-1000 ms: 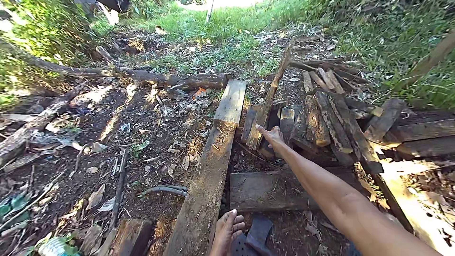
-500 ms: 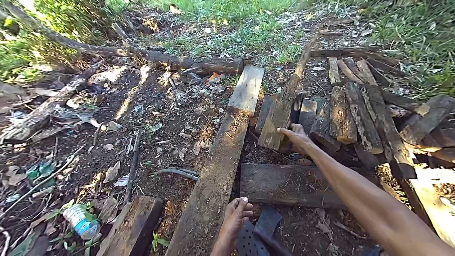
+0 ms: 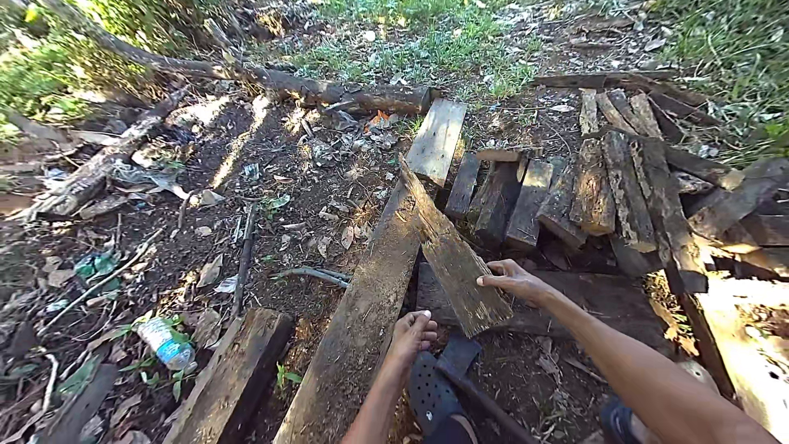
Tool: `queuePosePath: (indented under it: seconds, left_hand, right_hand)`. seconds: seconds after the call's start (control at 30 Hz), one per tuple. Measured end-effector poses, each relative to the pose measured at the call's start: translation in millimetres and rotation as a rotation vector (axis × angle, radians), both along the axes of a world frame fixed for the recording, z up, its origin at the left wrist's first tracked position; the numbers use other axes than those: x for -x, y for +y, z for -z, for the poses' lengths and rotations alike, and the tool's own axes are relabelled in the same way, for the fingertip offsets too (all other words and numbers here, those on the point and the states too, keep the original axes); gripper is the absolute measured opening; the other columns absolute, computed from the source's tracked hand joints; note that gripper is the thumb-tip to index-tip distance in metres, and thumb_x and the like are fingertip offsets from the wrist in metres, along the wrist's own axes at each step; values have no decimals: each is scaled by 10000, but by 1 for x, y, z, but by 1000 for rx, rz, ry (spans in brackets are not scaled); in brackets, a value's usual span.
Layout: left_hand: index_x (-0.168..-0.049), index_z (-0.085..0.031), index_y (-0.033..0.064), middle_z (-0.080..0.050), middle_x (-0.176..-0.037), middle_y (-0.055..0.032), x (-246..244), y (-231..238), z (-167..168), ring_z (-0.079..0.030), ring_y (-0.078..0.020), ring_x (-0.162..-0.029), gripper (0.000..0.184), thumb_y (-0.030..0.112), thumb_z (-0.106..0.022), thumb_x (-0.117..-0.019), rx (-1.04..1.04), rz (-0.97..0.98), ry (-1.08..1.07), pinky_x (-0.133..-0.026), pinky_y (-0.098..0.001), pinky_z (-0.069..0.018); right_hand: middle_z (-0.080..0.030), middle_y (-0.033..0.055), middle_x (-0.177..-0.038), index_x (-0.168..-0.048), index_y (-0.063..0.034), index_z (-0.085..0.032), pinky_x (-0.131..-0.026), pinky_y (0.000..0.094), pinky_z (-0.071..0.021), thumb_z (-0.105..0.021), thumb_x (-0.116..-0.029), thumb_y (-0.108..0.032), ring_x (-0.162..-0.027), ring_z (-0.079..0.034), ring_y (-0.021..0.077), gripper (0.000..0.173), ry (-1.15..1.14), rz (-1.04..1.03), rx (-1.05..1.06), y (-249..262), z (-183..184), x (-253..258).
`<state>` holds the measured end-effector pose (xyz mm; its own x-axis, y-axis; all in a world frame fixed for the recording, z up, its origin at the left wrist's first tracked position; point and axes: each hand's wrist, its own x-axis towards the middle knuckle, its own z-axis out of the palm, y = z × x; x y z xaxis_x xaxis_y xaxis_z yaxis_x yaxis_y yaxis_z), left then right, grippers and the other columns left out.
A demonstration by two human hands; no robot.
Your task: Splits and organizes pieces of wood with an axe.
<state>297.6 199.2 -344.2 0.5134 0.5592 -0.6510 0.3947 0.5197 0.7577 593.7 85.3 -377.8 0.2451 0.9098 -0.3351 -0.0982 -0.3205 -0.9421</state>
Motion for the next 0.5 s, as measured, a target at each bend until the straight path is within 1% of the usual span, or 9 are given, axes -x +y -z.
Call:
queuePosePath:
  seconds: [0.07, 0.1, 0.13, 0.2, 0.27, 0.33, 0.37, 0.43, 0.5]
  left_hand:
    - [-1303, -596, -3, -753, -1073, -168, -3, 0, 0, -754, -261, -893, 378, 301, -545, -1083, 0, 10, 2, -808, -396, -623]
    - [-1307, -591, -4, -751, -1074, -168, -4, 1, 1, -754, -259, -888, 380, 300, -543, -1085, 0, 16, 4, -801, -393, -624]
    - [-1311, -589, -5, -750, -1075, -167, -4, 3, 2, -754, -258, -883, 385, 303, -542, -1085, -11, 22, 5, -793, -391, -627]
    - [-1316, -586, -5, -747, -1080, -168, -1, 8, 1, -752, -256, -874, 388, 304, -542, -1084, -43, 35, 5, -779, -390, -626]
    - [-1308, -588, -2, -748, -1072, -164, 4, 16, -5, -751, -249, -860, 386, 307, -550, -1080, -91, 79, 14, -760, -382, -627]
    - [-1292, -601, 11, -751, -1066, -146, 7, 30, -18, -746, -236, -873, 376, 314, -551, -1075, -173, 195, 54, -769, -380, -617]
    - [-1286, -609, 15, -750, -1066, -136, 8, 38, -28, -741, -228, -883, 374, 317, -556, -1071, -223, 261, 79, -781, -380, -608]
    - [-1275, -628, 12, -734, -1091, -129, 4, 55, -54, -725, -218, -924, 382, 323, -561, -1065, -336, 395, 119, -829, -391, -597]
    - [-1266, -641, 15, -719, -1117, -132, -8, 69, -80, -716, -214, -968, 391, 340, -560, -1063, -451, 517, 148, -877, -402, -590]
  right_hand:
    - [-744, 132, -1085, -1226, -29, -686, -860, 426, -621, -742, -934, -333, -958, -736, 229, 425, -119, 75, 75, -13, 32, 0]
    - [-705, 167, -1179, -1314, -20, -632, -928, 465, -586, -717, -943, -391, -1047, -705, 263, 532, -265, 93, 144, -25, 49, 1]
    - [-656, 199, -1295, -1407, -16, -563, -1037, 511, -519, -694, -939, -477, -1181, -652, 308, 670, -414, 103, 224, -38, 60, 5]
    - [-590, 230, -1394, -1466, -14, -515, -1115, 574, -434, -618, -957, -575, -1298, -571, 373, 764, -612, 155, 319, -68, 68, 28]
    - [-615, 224, -1336, -1401, -18, -576, -1049, 594, -480, -540, -1001, -565, -1220, -612, 385, 678, -702, 183, 347, -106, 60, 67]
    - [-664, 186, -1242, -1297, -51, -655, -976, 580, -532, -495, -1022, -573, -1128, -660, 348, 612, -723, 83, 330, -147, 50, 111]
    - [-671, 171, -1231, -1274, -68, -669, -964, 580, -539, -477, -1022, -601, -1126, -664, 337, 621, -715, -12, 331, -167, 47, 133]
    - [-664, 194, -1231, -1240, -51, -672, -912, 617, -544, -481, -991, -667, -1115, -665, 375, 691, -715, -211, 410, -200, 47, 169]
    - [-639, 241, -1258, -1237, -14, -650, -883, 647, -542, -548, -970, -638, -1126, -651, 432, 686, -726, -362, 538, -221, 61, 192]
